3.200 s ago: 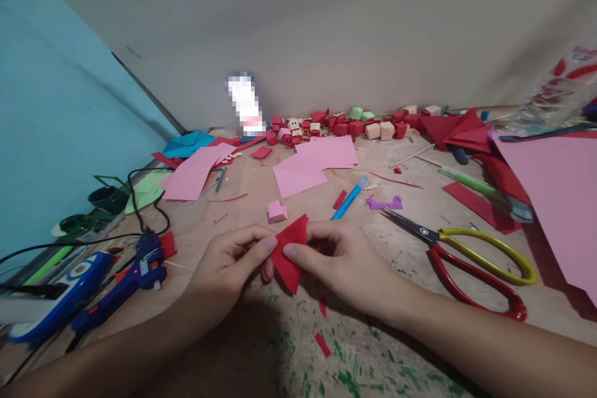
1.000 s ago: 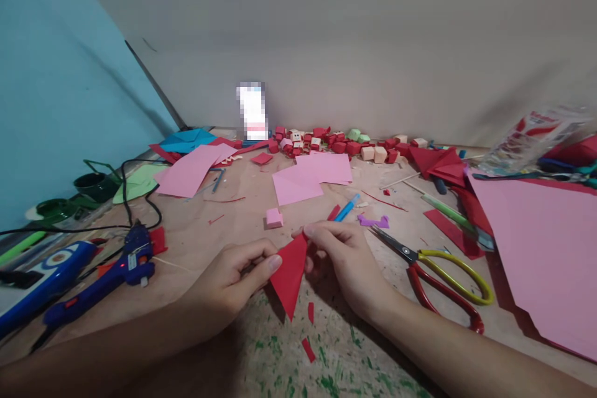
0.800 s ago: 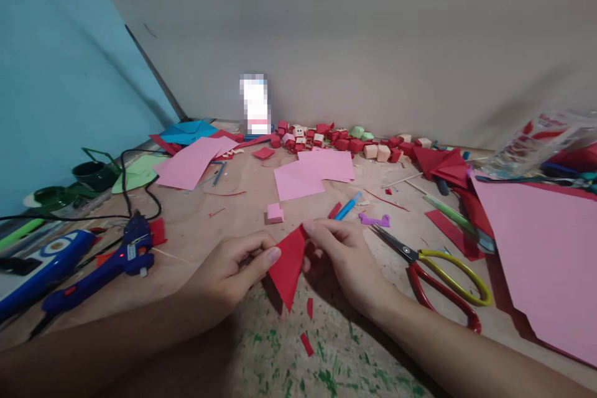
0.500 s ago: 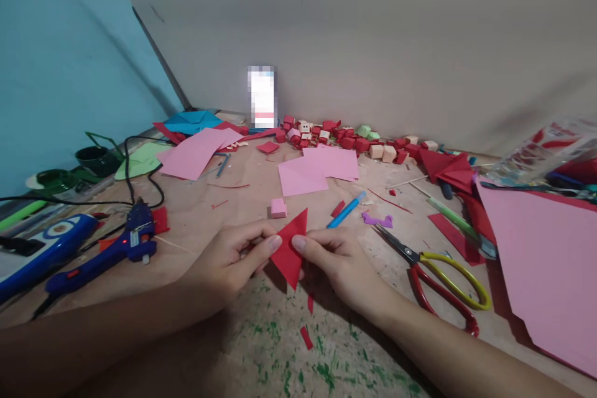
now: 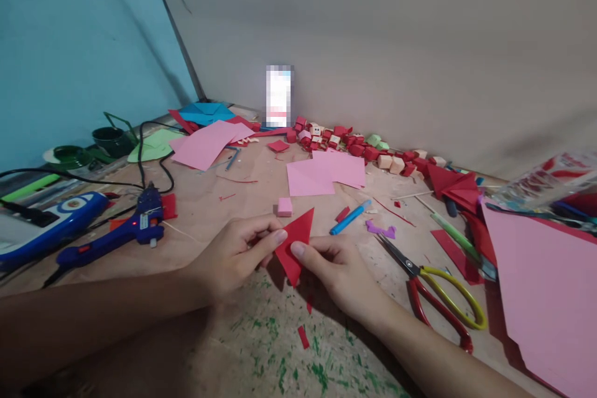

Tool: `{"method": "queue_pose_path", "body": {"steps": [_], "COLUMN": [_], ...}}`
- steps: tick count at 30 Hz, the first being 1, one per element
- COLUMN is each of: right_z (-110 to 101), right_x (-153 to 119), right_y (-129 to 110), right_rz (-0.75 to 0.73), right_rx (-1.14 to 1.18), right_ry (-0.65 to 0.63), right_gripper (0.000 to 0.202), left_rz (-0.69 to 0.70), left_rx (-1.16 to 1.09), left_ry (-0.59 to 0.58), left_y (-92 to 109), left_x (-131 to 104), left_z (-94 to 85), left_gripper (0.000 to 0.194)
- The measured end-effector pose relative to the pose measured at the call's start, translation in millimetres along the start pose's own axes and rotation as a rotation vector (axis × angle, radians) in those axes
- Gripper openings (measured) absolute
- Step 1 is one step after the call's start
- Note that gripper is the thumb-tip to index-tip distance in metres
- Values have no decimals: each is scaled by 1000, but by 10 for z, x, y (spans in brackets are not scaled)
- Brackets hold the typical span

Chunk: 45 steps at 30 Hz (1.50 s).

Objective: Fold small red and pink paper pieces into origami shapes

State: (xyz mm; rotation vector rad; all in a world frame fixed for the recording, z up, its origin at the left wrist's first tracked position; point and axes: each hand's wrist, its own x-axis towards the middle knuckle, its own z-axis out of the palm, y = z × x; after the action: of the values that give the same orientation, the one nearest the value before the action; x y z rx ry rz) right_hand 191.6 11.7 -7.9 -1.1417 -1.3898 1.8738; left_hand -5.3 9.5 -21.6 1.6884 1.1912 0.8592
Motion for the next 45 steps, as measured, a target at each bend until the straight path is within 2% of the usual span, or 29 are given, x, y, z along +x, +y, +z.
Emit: {"method": "queue_pose_path", "body": {"steps": [8,13,23,36,38,42,43,45], "right_z": [-60,-68,-71,-76,-69,-55,-56,-65], "right_x": [44,35,29,12,-1,-15,-12,2], "right_y": [129,115,139,83,66,64,71,81], "right_rz": [4,8,31,-67,-89,-75,-74,-69], "right_rx": [35,-84,-2,-49,-61,-23,47,178], "right_ry": [-15,-10,-8,6,7,47,70,103], "right_gripper": [46,45,39,38,38,34,33,35], "left_rz": [-56,-62,-53,-67,-84,-75,-52,21], "left_rx": [-107,-147,-201,-350,-390,-435,-392,-239], "left_ry": [-22,25,88,114,158,358,368,311], "left_y": [-9,-17,-32,-57,-59,-41,-38,-42], "left_x": [19,30,56,112,151,196,184,134], "left_z": [-13,-21,-28,-65,-81,-116,-115,-98], "left_gripper": [35,36,36,34,35,31,30,29]}}
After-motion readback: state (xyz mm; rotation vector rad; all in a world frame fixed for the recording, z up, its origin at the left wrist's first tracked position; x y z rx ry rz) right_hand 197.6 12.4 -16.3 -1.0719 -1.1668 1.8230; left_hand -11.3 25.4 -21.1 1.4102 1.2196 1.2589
